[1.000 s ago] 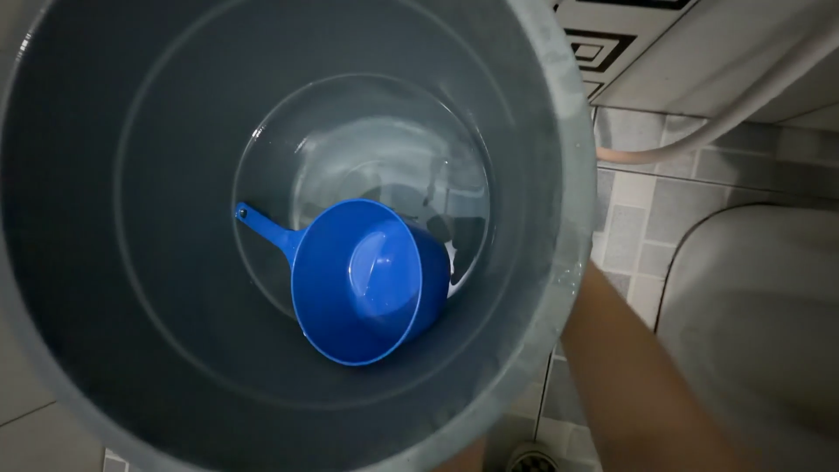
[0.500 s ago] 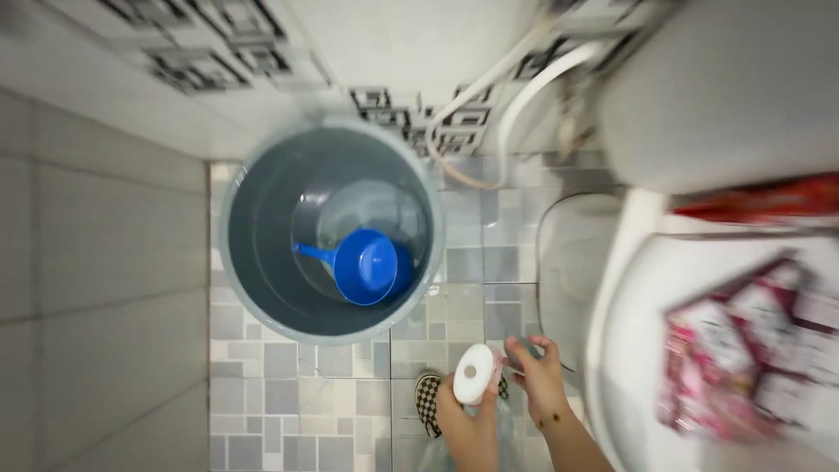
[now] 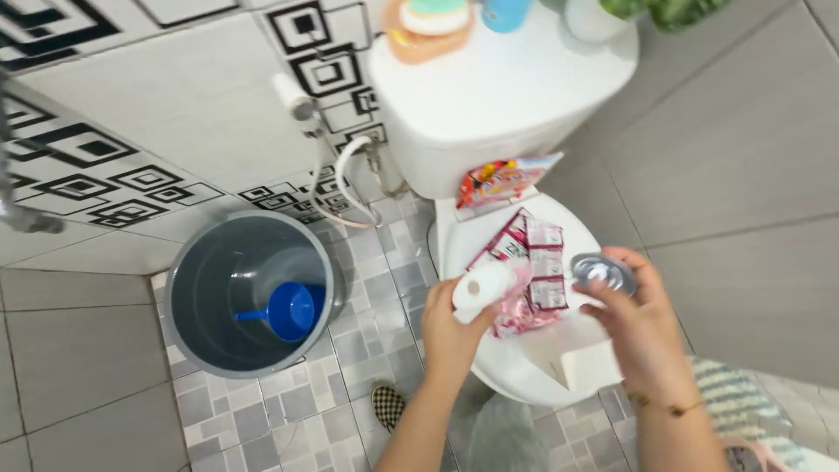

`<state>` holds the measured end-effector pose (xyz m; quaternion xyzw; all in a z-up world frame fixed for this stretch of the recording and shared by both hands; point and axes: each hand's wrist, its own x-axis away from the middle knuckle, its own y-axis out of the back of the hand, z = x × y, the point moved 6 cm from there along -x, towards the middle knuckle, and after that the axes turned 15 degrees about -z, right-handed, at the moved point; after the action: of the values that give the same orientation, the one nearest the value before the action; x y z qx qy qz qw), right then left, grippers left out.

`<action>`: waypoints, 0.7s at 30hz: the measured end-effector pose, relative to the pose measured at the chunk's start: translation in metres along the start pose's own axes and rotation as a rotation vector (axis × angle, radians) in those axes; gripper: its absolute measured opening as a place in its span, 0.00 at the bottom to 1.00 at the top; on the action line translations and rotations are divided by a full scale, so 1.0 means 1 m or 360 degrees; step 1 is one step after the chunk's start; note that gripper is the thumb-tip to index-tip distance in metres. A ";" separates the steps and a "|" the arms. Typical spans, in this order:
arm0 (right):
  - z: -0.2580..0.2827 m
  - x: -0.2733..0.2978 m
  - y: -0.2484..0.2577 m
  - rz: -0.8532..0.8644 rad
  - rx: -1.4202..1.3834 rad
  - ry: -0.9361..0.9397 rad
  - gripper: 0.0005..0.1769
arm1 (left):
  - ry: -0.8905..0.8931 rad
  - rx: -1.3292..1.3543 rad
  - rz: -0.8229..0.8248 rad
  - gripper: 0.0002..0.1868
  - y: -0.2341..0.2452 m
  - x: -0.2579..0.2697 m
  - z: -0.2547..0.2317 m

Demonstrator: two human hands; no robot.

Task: Organizing and preparing laundry detergent and shampoo packets by cutting them from strips and placing them into a storage container in a bathroom environment.

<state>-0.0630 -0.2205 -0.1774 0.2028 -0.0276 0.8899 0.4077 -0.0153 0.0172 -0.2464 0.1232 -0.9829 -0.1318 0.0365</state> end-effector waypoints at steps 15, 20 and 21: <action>-0.110 -0.244 0.122 0.0666 0.0578 -0.0109 0.48 | -0.0147 -0.0525 0.0207 0.27 -0.262 0.029 0.002; -0.086 -0.246 0.091 0.0972 0.1195 0.0697 0.49 | -0.0335 -0.0558 0.0394 0.27 -0.283 0.040 0.019; -0.076 -0.243 0.083 0.0945 0.1127 0.1065 0.37 | -0.0371 -0.0487 0.0471 0.28 -0.285 0.041 0.020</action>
<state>-0.0077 -0.4335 -0.3303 0.0177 0.3473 0.9370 0.0336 0.0096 -0.2548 -0.3403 -0.0453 -0.9565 -0.2855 -0.0401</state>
